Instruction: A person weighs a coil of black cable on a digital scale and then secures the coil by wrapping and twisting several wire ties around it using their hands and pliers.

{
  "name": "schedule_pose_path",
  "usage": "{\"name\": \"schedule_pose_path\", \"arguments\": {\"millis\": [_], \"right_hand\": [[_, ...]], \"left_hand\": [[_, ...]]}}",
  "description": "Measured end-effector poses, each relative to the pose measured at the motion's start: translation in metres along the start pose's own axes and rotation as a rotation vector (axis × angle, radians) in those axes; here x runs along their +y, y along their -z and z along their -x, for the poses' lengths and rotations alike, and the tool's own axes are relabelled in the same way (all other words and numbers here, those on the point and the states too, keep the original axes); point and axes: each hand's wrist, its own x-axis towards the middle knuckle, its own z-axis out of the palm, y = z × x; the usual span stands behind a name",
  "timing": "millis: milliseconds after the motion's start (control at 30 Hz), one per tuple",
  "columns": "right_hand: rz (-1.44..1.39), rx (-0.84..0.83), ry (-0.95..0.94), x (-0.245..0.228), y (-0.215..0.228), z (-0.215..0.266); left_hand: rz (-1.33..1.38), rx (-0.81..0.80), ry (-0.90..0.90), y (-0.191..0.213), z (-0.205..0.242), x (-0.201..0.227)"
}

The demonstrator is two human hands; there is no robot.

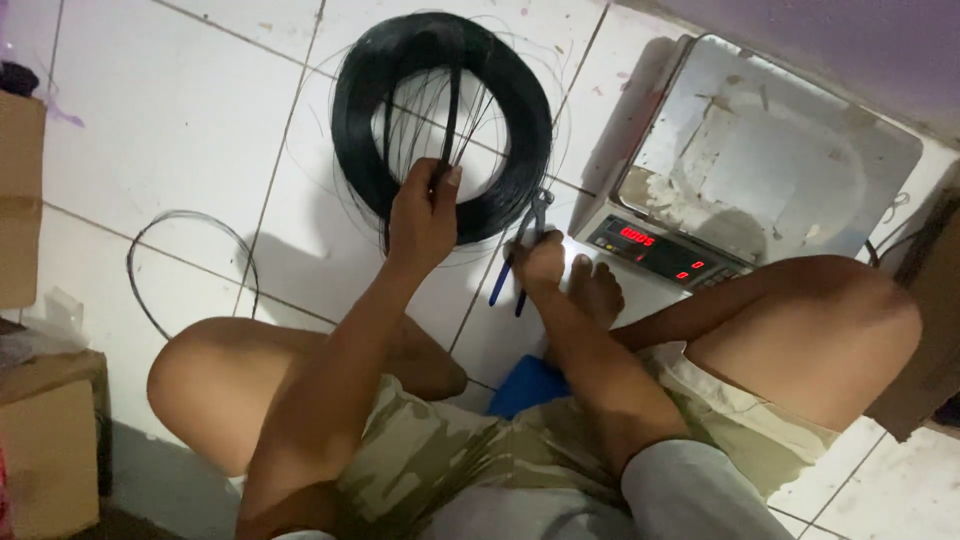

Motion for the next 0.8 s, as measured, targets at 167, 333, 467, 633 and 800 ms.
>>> {"name": "schedule_pose_path", "arguments": {"millis": [167, 333, 467, 633, 800], "right_hand": [[-0.167, 0.114, -0.137, 0.005, -0.012, -0.009], [-0.242, 0.227, -0.154, -0.029, 0.025, 0.038], [-0.402, -0.043, -0.070, -0.074, 0.079, 0.095], [-0.418, -0.095, 0.282, -0.120, 0.111, 0.093], [-0.043, 0.065, 0.729, -0.139, 0.135, 0.060]], "left_hand": [[0.056, 0.049, -0.019, 0.006, -0.009, -0.008], [0.073, 0.107, 0.008, 0.016, -0.016, -0.003], [0.064, 0.159, -0.033, 0.025, -0.024, -0.012], [0.104, 0.227, -0.053, 0.036, -0.028, -0.013], [-0.063, 0.291, -0.037, 0.048, -0.028, -0.015]]}}
